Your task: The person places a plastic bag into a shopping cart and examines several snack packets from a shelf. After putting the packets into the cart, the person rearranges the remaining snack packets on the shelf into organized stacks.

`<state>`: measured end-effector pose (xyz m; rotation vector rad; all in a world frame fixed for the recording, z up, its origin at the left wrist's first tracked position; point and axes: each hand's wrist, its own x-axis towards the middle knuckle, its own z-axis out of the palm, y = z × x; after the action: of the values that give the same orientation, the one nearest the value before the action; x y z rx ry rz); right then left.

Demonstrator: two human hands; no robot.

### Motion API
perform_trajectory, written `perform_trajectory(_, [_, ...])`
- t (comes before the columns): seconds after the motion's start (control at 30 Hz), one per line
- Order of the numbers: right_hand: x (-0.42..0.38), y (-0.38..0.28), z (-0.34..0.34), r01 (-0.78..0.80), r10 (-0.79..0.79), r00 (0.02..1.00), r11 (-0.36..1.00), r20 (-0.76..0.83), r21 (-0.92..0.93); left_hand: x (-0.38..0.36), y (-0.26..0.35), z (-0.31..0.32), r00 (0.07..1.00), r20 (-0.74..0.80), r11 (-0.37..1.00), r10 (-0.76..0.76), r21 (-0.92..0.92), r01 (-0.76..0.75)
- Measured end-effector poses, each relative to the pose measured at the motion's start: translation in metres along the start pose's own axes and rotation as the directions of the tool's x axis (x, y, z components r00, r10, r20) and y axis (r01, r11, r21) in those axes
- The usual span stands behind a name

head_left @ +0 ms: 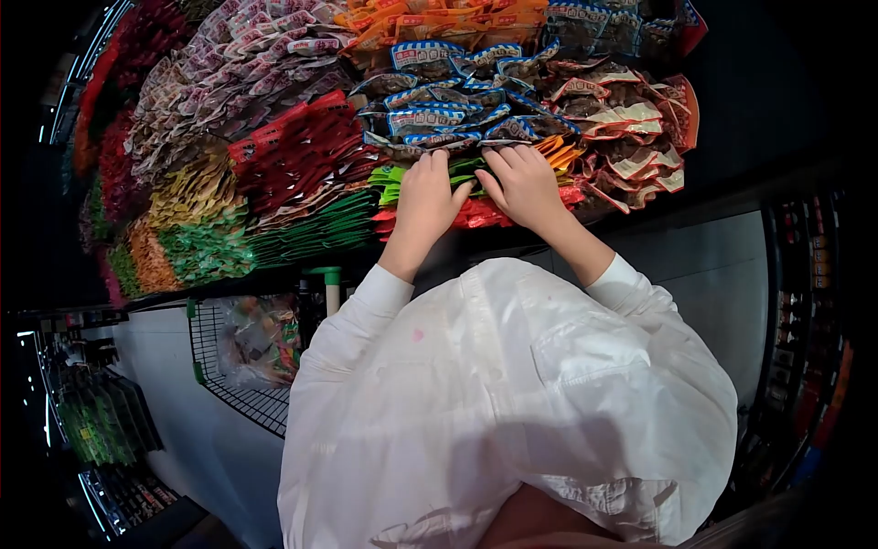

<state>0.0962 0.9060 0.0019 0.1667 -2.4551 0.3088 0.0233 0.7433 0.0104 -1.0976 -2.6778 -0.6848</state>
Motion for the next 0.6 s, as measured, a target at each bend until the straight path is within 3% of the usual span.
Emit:
perform_trajectory(0.07, [0.001,-0.001,-0.003,-0.038,0.038,0.999,0.999,-0.003,0.039,-0.006,-0.002,-0.015,0.999,-0.013,0.994,0.037,-0.098,-0.038])
perform_trajectory(0.13, [-0.001,0.0,-0.003,0.003,0.002,0.994,0.999,-0.113,0.045,-0.012,-0.013,-0.029,0.963,-0.204,0.983,0.175,-0.023,-0.183])
perform_trajectory(0.2, [-0.002,0.0,-0.006,0.03,-0.026,0.989,0.999,-0.144,0.026,-0.013,-0.03,-0.044,0.973,-0.208,0.993,0.103,-0.027,-0.111])
perform_trajectory(0.23, [-0.002,-0.001,-0.008,0.066,-0.063,0.983,0.998,-0.172,0.01,-0.011,-0.037,-0.047,0.963,-0.251,0.994,0.101,0.061,-0.088])
perform_trajectory(0.33, [-0.004,-0.007,-0.017,0.023,-0.044,0.979,0.994,-0.197,-0.108,-0.01,-0.049,-0.041,0.994,-0.085,0.989,0.072,0.138,-0.06])
perform_trajectory(0.6, [-0.015,0.012,-0.002,0.02,-0.026,0.997,0.996,-0.069,-0.082,-0.015,-0.023,-0.027,1.0,-0.002,0.989,-0.009,0.144,0.009])
